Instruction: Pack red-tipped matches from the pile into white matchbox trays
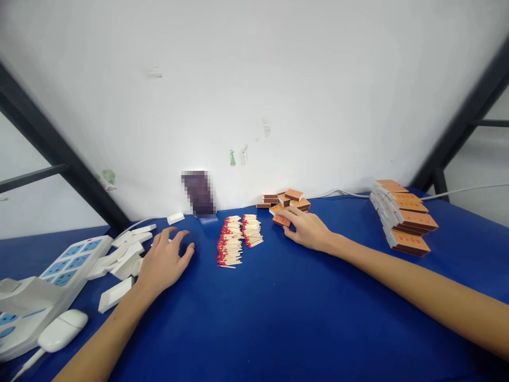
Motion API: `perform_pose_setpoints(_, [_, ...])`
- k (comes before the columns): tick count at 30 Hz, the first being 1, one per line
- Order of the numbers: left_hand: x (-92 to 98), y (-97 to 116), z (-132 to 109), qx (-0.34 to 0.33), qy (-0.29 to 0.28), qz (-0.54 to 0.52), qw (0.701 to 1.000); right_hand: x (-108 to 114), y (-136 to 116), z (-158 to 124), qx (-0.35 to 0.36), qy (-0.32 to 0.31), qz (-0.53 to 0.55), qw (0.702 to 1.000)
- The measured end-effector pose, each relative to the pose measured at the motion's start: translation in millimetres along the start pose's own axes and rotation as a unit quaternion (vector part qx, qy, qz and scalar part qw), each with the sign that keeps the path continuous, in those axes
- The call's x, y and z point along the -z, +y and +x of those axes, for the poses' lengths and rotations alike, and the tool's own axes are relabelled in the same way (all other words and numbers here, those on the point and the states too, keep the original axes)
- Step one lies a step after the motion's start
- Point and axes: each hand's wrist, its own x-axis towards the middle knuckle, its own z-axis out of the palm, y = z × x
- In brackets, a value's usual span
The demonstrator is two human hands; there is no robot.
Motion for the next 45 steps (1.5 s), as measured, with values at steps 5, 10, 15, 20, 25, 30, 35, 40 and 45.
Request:
perform_pose_setpoints(5, [3.6, 3.4, -2.1, -0.003, 0.008, 0.027, 1.0, 10.8, -6.7, -15.3, 0.046, -0.013, 0.055, 0.997])
perform_pose_setpoints(10, [6.1, 0.0, 0.4, 0.041, -0.022, 0.028, 0.999, 18.3, -23.3, -32.2, 0.07, -0.008, 0.042, 0.997])
perform_pose_setpoints(15, [6.6, 3.1, 3.7, 0.08, -0.04, -0.02, 0.996, 14.0, -57.9, -25.9, 0.15, 0.002, 0.049, 0.987])
perform_pose_setpoints(20, [9.5, 14.5, 1.4, 0.089, -0.04, -0.119, 0.988, -0.8, -74.3, -0.4, 0.141, 0.025, 0.06, 0.988])
perform_pose_setpoints(25, [16.2, 35.7, -7.6, 0.104, -0.04, -0.353, 0.929, -10.1, -73.0, 10.4, 0.177, 0.101, 0.066, 0.977])
perform_pose_setpoints(30, [29.3, 58.9, -20.2, 0.154, -0.068, -0.521, 0.837, -14.7, -71.5, 5.3, 0.197, 0.125, 0.084, 0.969])
perform_pose_setpoints(35, [50.4, 85.1, -44.5, 0.155, -0.123, -0.607, 0.769, -10.5, -68.9, 4.8, 0.221, 0.119, 0.036, 0.967])
perform_pose_setpoints(40, [47.3, 131.9, -75.6, 0.123, -0.206, -0.65, 0.721, -6.1, -65.7, 7.4, 0.225, 0.106, 0.022, 0.968])
perform_pose_setpoints(45, [37.4, 194.7, -85.4, 0.04, -0.167, -0.698, 0.695, -12.5, -63.7, 9.4, 0.217, 0.071, 0.033, 0.973])
